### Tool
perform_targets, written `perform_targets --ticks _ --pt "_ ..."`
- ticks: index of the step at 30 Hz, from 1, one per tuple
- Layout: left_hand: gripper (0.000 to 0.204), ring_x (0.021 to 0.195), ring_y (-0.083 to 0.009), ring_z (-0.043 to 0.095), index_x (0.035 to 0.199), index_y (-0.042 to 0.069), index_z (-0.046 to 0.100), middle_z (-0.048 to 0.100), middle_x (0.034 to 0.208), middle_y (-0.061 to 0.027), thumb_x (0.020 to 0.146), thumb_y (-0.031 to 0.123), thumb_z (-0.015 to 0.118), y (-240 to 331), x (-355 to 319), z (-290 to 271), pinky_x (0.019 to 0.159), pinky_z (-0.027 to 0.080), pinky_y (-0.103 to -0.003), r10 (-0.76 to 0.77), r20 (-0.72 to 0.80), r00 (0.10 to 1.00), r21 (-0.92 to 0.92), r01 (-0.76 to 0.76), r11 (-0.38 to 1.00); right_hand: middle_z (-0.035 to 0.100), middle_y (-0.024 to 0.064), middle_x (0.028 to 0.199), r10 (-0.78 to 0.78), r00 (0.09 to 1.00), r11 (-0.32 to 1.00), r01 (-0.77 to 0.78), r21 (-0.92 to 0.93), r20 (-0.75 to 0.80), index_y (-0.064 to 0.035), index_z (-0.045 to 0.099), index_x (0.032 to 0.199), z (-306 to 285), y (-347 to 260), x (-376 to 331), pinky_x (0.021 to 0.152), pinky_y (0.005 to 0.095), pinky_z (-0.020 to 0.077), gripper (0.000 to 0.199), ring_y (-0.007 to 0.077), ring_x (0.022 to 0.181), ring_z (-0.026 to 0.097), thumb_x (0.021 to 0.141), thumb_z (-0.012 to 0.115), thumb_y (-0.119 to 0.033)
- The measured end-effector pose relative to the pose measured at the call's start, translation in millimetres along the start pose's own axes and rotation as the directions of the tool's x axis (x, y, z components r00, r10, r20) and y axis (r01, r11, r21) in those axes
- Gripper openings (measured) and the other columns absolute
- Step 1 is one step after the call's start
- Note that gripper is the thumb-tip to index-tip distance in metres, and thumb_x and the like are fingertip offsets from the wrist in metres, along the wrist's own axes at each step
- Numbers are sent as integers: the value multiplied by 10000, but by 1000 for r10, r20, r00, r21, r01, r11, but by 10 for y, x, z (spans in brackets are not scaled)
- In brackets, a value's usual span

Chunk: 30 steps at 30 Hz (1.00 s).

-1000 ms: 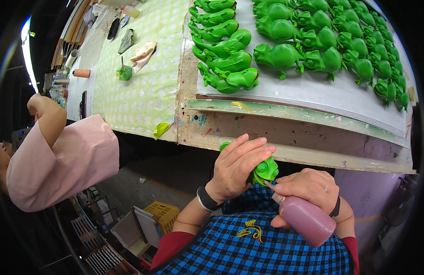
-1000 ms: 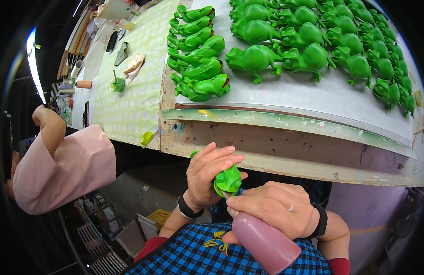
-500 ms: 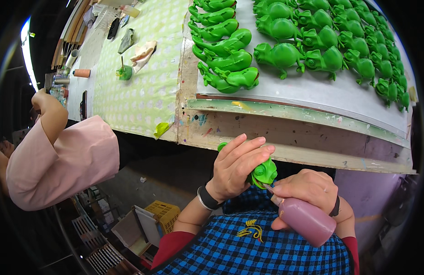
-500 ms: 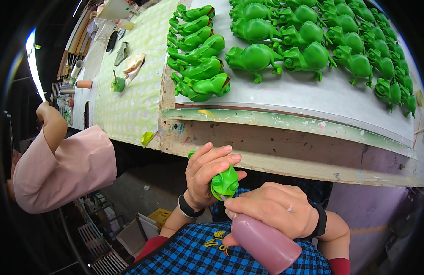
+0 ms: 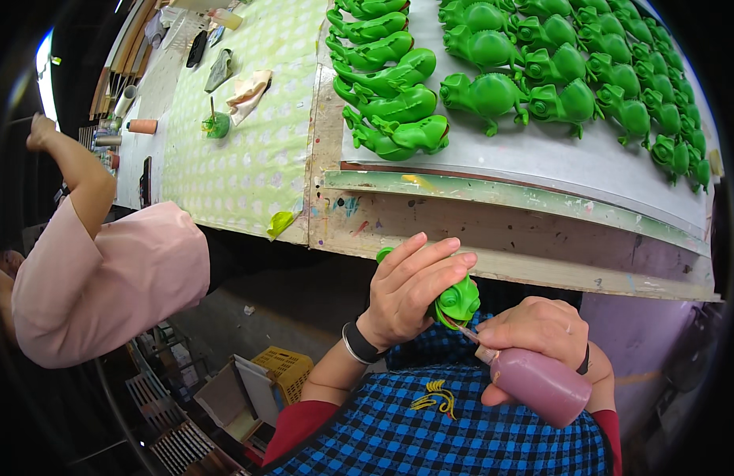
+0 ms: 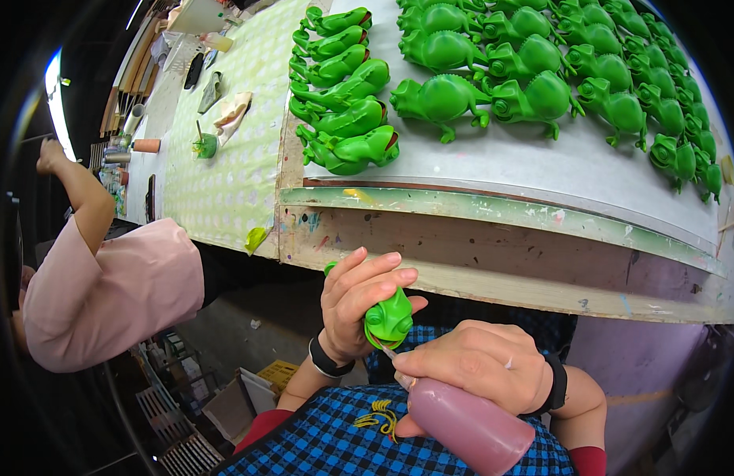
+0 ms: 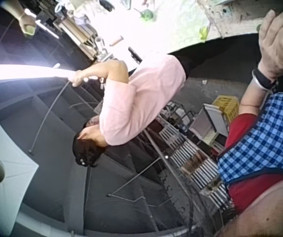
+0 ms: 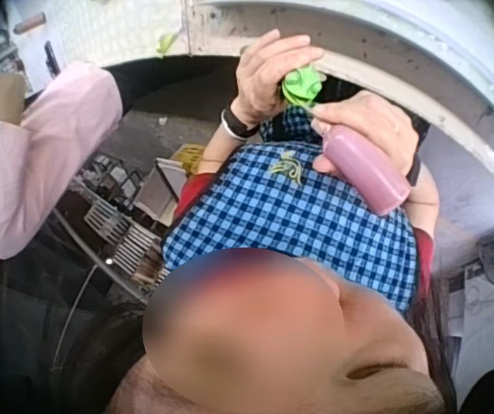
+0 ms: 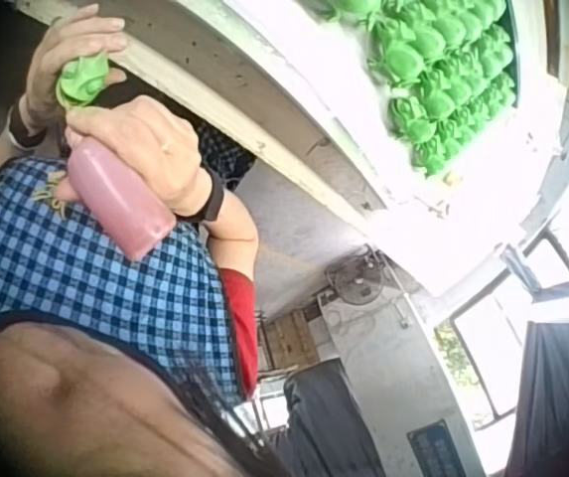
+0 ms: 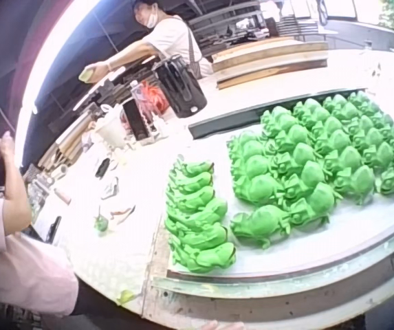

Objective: Decorating and assembling green plastic chameleon figurines using paint and glue.

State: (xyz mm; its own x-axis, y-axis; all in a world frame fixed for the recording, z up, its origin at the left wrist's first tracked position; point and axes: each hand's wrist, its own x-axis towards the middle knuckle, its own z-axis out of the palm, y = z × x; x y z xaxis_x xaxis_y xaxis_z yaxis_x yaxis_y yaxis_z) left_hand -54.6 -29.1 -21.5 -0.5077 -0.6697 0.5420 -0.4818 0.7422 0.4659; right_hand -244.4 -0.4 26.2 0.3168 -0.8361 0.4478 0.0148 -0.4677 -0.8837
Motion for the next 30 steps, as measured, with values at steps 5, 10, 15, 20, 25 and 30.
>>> perform_targets --ticks 5,10,15,20,25,30 --pt "513 959 -197 594 1067 112 421 646 956 -18 677 154 751 -2 -1 -3 917 394 -359 -7 7 1000 -6 7 1000 625 48 736 33 996 998 -28 -60 79 -3 605 962 -11 12 2 504 214 461 491 140 596 596 602 795 -278" --pt "510 961 -197 593 1067 112 423 645 957 -17 678 159 750 -8 -5 2 914 395 -361 -18 -50 999 7 19 1000 622 42 730 2 1000 1000 -1 -20 5 -6 606 958 -9 4 -5 503 215 460 488 140 588 591 603 795 -282" --pt "505 960 -197 593 1065 110 427 644 958 -18 679 157 749 -8 -7 2 915 393 -360 -10 1 1000 2 10 1000 619 38 721 6 1000 999 -6 -48 -7 -9 608 955 -15 11 -8 505 215 460 485 141 583 588 601 796 -281" --pt "504 962 -198 593 1067 105 427 644 959 -21 681 154 748 -20 -15 1 914 392 -360 -6 4 1000 6 6 1000 617 32 718 51 997 998 -49 -42 55 -16 609 953 -25 -1 -18 496 214 458 491 139 584 588 591 800 -288" --pt "500 960 -201 594 1063 100 431 644 957 -25 680 150 747 -16 -15 -5 912 394 -361 -37 -39 999 13 38 999 615 31 717 25 1000 997 -25 -80 -8 -27 612 962 -7 23 -25 490 214 456 500 139 578 585 589 800 -302" --pt "493 960 -202 594 1066 101 432 641 968 -30 687 153 742 -21 -21 -9 912 394 -365 -43 -37 998 1 43 999 614 30 719 25 1000 997 -24 -80 10 -30 609 975 -23 17 -36 493 217 459 509 142 581 587 592 799 -306"
